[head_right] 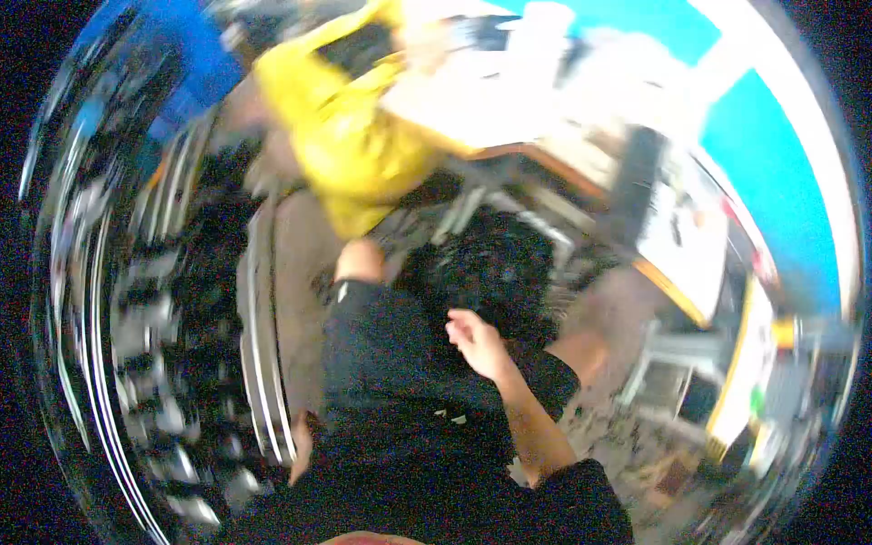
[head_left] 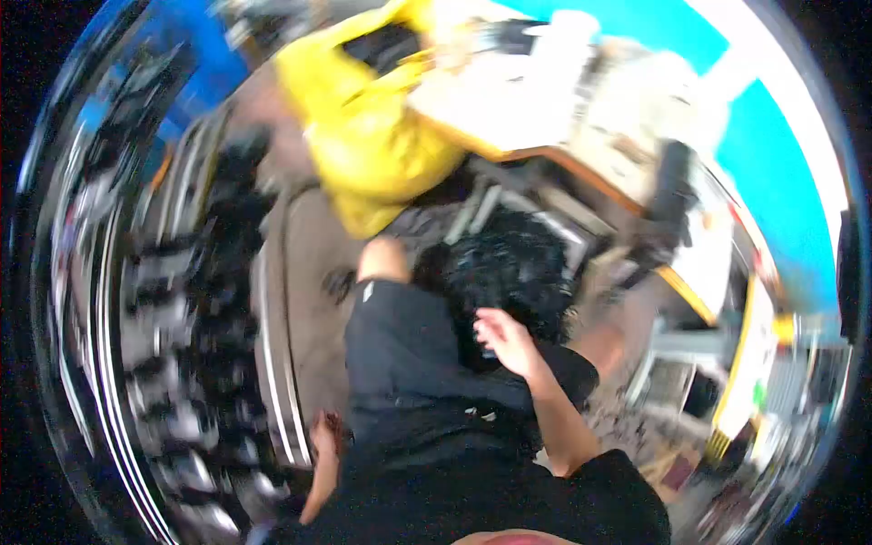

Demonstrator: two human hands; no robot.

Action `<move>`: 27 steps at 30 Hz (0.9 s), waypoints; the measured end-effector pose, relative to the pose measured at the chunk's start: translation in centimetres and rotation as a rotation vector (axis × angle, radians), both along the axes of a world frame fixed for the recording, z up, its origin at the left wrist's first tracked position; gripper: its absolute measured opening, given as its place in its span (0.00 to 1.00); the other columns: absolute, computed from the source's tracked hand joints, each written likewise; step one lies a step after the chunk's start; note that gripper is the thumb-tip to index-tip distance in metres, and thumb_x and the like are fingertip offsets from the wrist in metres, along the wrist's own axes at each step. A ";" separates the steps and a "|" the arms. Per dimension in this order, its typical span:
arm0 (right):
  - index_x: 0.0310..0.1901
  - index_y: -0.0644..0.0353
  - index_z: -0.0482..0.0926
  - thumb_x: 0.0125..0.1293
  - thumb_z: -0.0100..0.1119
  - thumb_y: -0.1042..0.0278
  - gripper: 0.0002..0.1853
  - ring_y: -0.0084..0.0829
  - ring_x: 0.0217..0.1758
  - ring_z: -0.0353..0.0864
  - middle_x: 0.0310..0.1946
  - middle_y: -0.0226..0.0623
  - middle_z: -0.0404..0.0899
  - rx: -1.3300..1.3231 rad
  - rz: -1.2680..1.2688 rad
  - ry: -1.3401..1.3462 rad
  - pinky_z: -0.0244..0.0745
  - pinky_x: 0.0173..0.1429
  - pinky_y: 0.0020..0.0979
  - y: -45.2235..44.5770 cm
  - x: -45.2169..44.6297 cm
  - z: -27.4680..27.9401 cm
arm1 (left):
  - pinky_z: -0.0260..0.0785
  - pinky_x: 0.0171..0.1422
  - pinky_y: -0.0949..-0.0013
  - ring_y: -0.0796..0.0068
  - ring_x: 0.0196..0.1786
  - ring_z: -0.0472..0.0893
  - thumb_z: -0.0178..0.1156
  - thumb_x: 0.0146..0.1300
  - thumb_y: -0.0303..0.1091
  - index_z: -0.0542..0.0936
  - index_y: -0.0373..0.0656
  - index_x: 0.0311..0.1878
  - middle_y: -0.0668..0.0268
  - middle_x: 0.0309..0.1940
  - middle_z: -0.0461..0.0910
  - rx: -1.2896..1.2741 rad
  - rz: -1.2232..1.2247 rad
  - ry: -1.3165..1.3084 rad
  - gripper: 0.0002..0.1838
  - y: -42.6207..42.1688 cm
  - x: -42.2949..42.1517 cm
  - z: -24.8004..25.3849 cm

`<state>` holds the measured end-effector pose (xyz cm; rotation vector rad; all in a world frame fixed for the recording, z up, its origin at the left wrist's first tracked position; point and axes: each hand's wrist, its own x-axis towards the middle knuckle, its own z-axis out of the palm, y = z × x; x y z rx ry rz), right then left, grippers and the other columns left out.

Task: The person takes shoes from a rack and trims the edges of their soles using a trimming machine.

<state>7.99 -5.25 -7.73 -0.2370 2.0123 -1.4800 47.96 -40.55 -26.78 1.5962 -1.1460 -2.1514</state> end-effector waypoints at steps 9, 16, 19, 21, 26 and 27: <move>0.56 0.65 0.79 0.79 0.44 0.53 0.23 0.28 0.46 0.79 0.44 0.34 0.81 -0.113 -1.192 0.742 0.74 0.49 0.34 20.9 -10.8 18.0 | 0.68 0.29 0.72 0.76 0.28 0.76 0.57 0.72 0.42 0.76 0.45 0.46 0.70 0.27 0.75 -0.080 -0.493 -0.217 0.11 -2.7 -20.8 10.5; 0.74 0.56 0.60 0.77 0.41 0.49 0.29 0.39 0.76 0.60 0.75 0.43 0.59 0.377 -0.495 1.233 0.54 0.78 0.38 23.2 -39.0 29.0 | 0.62 0.23 0.71 0.80 0.23 0.69 0.54 0.73 0.37 0.77 0.43 0.53 0.73 0.24 0.71 -0.342 -0.891 -0.312 0.12 -0.4 -19.8 16.6; 0.77 0.51 0.55 0.78 0.34 0.41 0.33 0.36 0.81 0.50 0.78 0.34 0.52 0.740 -0.276 1.080 0.50 0.80 0.41 22.5 -44.7 26.7 | 0.66 0.30 0.72 0.79 0.28 0.74 0.58 0.71 0.38 0.77 0.40 0.57 0.72 0.27 0.75 -0.357 -0.924 -0.460 0.16 1.6 -15.8 25.7; 0.76 0.49 0.57 0.76 0.28 0.35 0.36 0.33 0.82 0.46 0.79 0.31 0.51 0.860 -0.237 1.032 0.55 0.78 0.46 22.2 -44.4 27.1 | 0.68 0.35 0.71 0.78 0.31 0.76 0.58 0.71 0.38 0.78 0.40 0.57 0.71 0.29 0.77 -0.167 -0.654 -0.337 0.16 2.4 -7.6 27.8; 0.68 0.59 0.67 0.75 0.44 0.49 0.28 0.41 0.77 0.58 0.74 0.40 0.60 0.946 -0.125 1.153 0.63 0.73 0.44 23.3 -41.6 29.2 | 0.72 0.45 0.69 0.76 0.39 0.80 0.60 0.69 0.42 0.83 0.39 0.50 0.64 0.36 0.84 -0.480 -0.640 -0.470 0.16 14.8 9.1 37.6; 0.67 0.62 0.68 0.74 0.46 0.52 0.28 0.45 0.75 0.60 0.72 0.45 0.62 0.857 -0.196 1.145 0.61 0.74 0.44 23.3 -42.3 28.5 | 0.73 0.47 0.67 0.76 0.42 0.81 0.61 0.67 0.44 0.83 0.37 0.49 0.59 0.38 0.85 -0.584 -0.699 -0.647 0.18 17.5 11.2 37.6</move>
